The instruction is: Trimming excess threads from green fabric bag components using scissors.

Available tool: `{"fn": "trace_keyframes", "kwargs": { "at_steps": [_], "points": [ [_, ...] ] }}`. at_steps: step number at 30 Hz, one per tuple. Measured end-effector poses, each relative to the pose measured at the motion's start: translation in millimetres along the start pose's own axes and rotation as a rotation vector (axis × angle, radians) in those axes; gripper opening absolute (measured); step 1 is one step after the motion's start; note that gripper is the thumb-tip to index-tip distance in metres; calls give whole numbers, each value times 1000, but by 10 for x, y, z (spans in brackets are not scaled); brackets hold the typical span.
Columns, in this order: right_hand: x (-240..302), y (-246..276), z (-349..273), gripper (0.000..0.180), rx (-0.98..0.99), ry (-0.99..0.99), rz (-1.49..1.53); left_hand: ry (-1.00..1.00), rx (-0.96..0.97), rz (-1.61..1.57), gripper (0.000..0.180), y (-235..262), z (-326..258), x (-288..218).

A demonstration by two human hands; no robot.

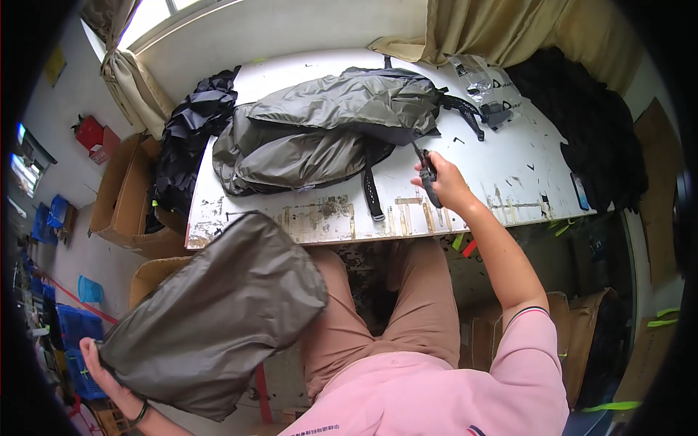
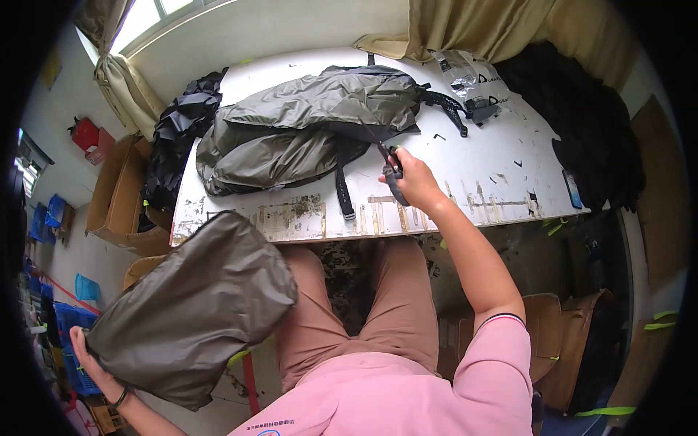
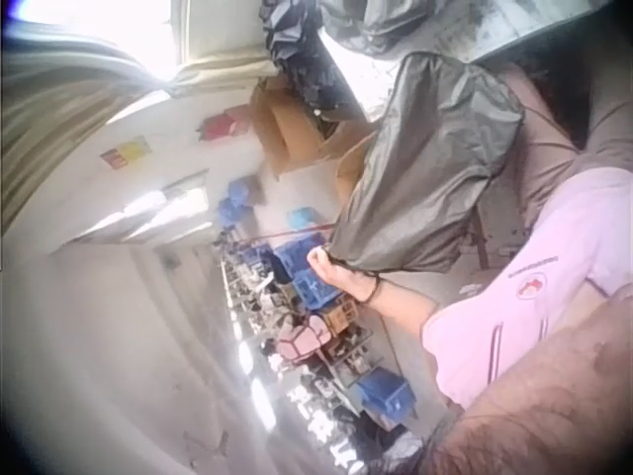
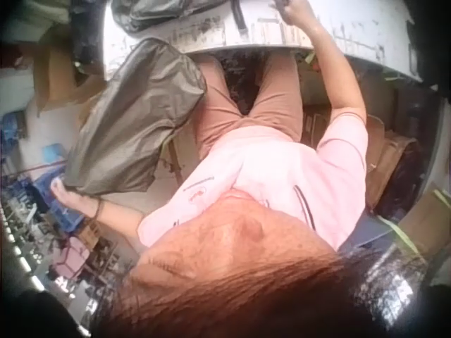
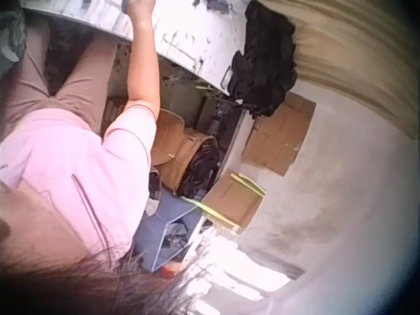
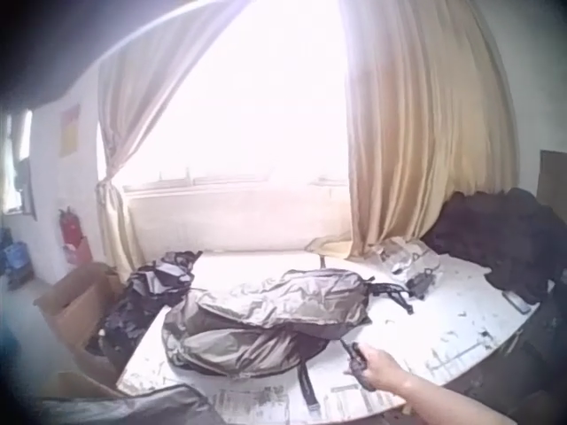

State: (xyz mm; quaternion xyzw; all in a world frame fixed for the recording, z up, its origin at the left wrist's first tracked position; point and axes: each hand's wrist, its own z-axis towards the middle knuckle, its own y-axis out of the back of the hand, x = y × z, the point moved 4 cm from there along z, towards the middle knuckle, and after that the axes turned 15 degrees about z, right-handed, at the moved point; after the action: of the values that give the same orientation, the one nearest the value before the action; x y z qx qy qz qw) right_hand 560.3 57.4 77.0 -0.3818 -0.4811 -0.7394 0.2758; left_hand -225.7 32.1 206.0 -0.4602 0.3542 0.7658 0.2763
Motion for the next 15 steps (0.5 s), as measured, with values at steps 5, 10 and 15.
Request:
{"fn": "trace_keyframes", "kwargs": {
  "at_steps": [5, 10, 15],
  "points": [
    [-257, -193, 839, 39, -197, 31, -92, -324, -102, 735, 24, 1518, 973, 649],
    [-465, -348, 1111, 36, -179, -134, -218, -586, 163, 1102, 39, -545, 455, 461],
    [-286, -199, 1038, 29, -271, -117, -176, -941, 498, 699, 43, -2994, -223, -397]
  ]
}}
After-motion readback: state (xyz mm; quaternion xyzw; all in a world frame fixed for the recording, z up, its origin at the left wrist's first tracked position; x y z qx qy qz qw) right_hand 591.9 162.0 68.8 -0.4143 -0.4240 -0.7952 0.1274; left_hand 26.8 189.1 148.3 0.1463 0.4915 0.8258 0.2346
